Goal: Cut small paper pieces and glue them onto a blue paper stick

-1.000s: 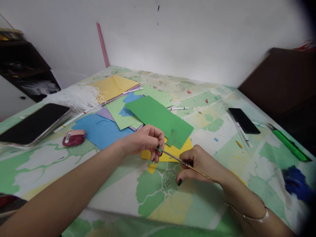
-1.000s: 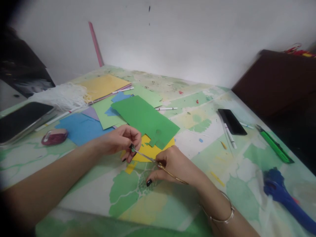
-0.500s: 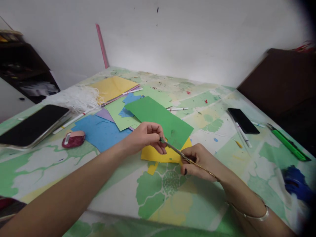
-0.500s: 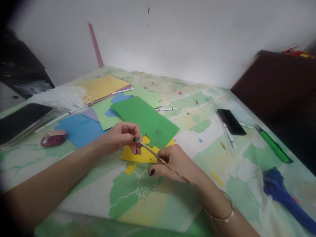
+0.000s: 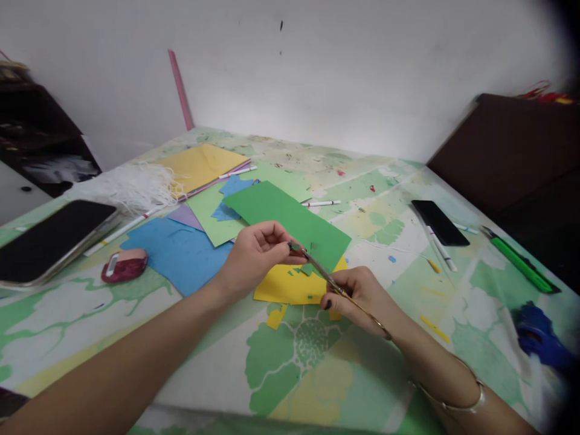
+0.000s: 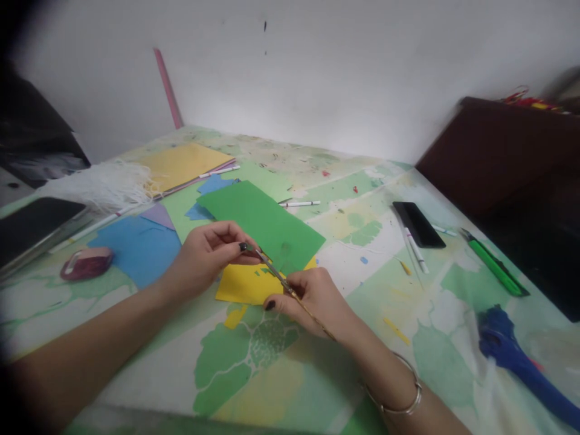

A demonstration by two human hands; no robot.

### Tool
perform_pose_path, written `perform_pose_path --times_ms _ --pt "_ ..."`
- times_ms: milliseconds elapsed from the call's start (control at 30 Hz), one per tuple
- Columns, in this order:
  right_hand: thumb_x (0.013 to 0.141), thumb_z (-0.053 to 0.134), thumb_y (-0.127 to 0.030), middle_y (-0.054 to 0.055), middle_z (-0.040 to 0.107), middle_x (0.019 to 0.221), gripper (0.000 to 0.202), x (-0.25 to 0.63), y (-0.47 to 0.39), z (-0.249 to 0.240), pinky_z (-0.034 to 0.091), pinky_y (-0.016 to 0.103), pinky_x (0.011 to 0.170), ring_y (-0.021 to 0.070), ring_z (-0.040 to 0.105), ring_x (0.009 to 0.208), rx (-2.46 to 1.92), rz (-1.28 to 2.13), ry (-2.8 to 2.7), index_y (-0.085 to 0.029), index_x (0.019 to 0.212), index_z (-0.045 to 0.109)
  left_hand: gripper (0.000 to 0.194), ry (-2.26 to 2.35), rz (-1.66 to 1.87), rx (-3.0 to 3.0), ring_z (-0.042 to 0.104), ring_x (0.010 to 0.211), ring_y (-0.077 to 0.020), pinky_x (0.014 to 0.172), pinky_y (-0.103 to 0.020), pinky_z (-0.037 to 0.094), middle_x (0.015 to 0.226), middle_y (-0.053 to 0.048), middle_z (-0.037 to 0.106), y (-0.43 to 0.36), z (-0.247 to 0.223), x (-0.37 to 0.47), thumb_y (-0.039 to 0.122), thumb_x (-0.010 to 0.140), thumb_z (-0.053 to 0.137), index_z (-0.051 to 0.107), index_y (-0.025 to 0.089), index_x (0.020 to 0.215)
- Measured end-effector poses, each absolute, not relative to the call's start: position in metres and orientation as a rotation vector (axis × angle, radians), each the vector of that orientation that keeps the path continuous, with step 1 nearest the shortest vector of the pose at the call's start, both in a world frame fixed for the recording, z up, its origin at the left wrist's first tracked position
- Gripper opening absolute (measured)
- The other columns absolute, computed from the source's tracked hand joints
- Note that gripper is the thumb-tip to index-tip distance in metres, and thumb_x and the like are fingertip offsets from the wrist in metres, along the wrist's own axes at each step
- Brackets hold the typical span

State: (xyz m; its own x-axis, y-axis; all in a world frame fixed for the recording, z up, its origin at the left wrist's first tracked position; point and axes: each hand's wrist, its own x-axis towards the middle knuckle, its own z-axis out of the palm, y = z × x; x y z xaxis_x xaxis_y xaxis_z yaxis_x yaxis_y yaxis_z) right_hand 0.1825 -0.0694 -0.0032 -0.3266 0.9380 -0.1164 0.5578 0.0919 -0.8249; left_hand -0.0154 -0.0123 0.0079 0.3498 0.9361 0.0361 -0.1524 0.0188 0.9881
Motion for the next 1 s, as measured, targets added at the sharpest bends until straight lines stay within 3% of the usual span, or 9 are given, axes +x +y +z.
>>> perform_pose_path --times_ms 1000 --pt "0.065 0.060 -0.061 -0.005 0.027 0.046 0.051 0.175 -0.069 -0.006 0.019 0.021 0.042 0.0071 0.024 0.047 -1.572 0.984 -1.942 -0.015 0.049 0.045 0.012 0.892 1.065 1.171 0.069 0.073 -0.0171 0.073 -0.029 0.057 0.072 -0.002 0.067 -0.023 0.008 -0.005 0.018 0.071 0.061 0.050 0.014 0.069"
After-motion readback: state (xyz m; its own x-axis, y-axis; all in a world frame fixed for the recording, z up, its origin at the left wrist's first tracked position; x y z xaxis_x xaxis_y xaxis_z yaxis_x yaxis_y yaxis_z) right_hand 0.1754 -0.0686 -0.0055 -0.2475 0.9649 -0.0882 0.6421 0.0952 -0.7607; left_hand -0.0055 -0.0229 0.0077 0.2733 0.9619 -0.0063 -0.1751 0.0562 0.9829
